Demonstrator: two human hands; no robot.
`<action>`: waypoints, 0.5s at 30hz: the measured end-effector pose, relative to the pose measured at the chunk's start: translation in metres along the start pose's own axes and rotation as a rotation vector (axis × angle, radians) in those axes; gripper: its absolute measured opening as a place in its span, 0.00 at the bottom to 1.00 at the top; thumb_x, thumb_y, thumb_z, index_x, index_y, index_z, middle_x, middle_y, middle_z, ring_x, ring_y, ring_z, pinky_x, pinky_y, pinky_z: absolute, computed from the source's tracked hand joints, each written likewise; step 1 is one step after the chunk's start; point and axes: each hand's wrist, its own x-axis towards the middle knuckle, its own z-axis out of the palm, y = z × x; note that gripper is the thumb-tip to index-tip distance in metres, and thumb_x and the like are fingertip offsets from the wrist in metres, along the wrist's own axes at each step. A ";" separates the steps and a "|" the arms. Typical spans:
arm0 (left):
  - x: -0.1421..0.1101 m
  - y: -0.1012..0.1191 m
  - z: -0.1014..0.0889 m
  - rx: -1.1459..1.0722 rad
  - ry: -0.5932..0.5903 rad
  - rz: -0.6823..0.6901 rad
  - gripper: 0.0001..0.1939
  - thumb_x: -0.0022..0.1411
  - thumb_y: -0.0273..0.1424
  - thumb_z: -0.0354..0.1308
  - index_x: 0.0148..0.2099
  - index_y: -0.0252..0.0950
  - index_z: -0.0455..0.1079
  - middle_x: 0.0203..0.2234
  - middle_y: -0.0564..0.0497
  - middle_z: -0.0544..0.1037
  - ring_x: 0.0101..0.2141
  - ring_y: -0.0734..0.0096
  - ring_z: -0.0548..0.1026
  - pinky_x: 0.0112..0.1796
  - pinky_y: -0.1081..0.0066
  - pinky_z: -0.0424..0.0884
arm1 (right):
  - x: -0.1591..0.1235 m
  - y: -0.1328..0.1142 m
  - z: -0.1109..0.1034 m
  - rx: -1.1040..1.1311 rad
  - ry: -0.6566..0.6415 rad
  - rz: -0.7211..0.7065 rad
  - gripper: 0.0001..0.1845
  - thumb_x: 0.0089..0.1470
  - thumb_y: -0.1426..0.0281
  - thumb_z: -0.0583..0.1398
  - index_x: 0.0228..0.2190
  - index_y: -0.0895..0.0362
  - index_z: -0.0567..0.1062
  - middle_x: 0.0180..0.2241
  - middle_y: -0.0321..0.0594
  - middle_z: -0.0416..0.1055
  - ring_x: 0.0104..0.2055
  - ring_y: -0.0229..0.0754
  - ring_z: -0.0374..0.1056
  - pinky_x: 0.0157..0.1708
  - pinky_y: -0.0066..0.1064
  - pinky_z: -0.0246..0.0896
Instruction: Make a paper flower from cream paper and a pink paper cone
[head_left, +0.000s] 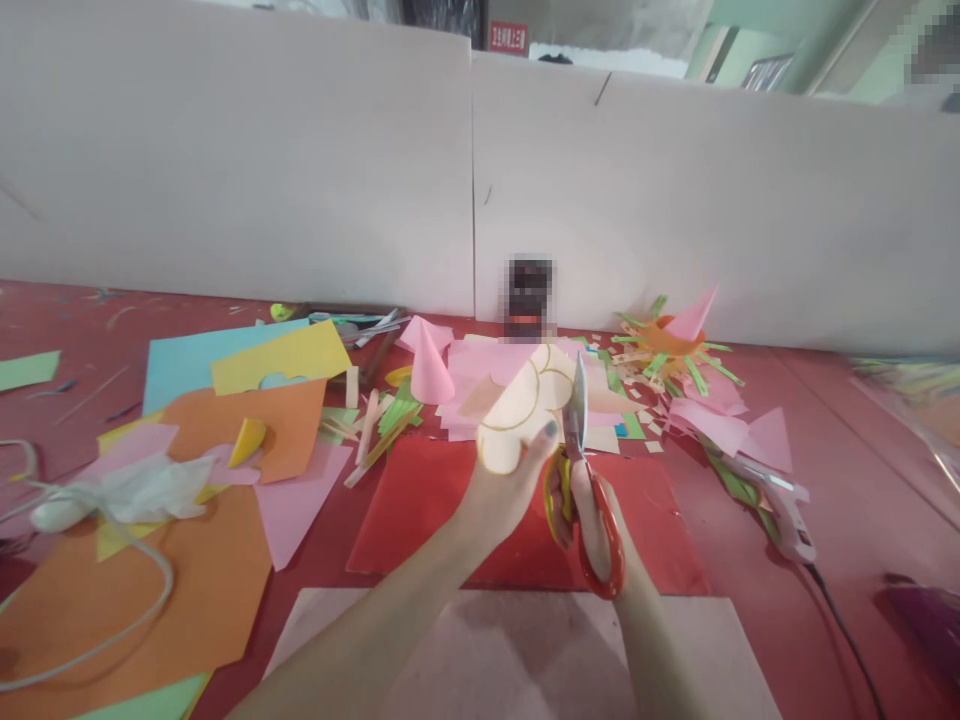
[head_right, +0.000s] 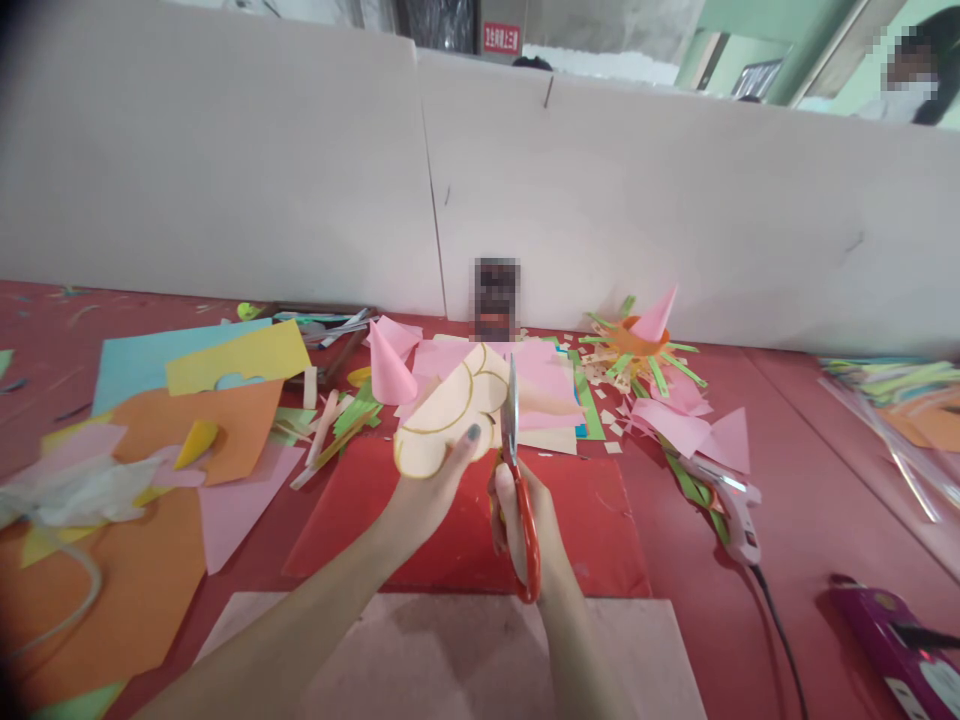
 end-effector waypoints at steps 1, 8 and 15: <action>0.002 0.000 0.000 0.006 0.083 0.001 0.11 0.59 0.36 0.53 0.41 0.36 0.70 0.40 0.47 0.77 0.48 0.65 0.71 0.53 0.66 0.63 | 0.001 0.001 0.000 0.017 -0.010 -0.004 0.25 0.53 0.46 0.49 0.23 0.55 0.60 0.10 0.27 0.54 0.11 0.31 0.49 0.11 0.24 0.45; 0.009 -0.002 -0.005 0.062 0.310 -0.028 0.11 0.58 0.34 0.55 0.42 0.36 0.71 0.44 0.46 0.76 0.50 0.65 0.70 0.52 0.68 0.64 | 0.008 0.011 -0.005 0.084 -0.102 0.055 0.25 0.49 0.45 0.52 0.24 0.54 0.61 0.11 0.27 0.54 0.10 0.31 0.49 0.10 0.24 0.45; 0.005 -0.001 -0.003 0.091 0.239 0.018 0.13 0.59 0.35 0.53 0.42 0.33 0.72 0.39 0.46 0.78 0.42 0.66 0.75 0.46 0.70 0.69 | 0.003 0.001 0.001 0.076 -0.058 0.032 0.25 0.49 0.44 0.52 0.25 0.54 0.61 0.11 0.27 0.52 0.12 0.31 0.48 0.11 0.24 0.47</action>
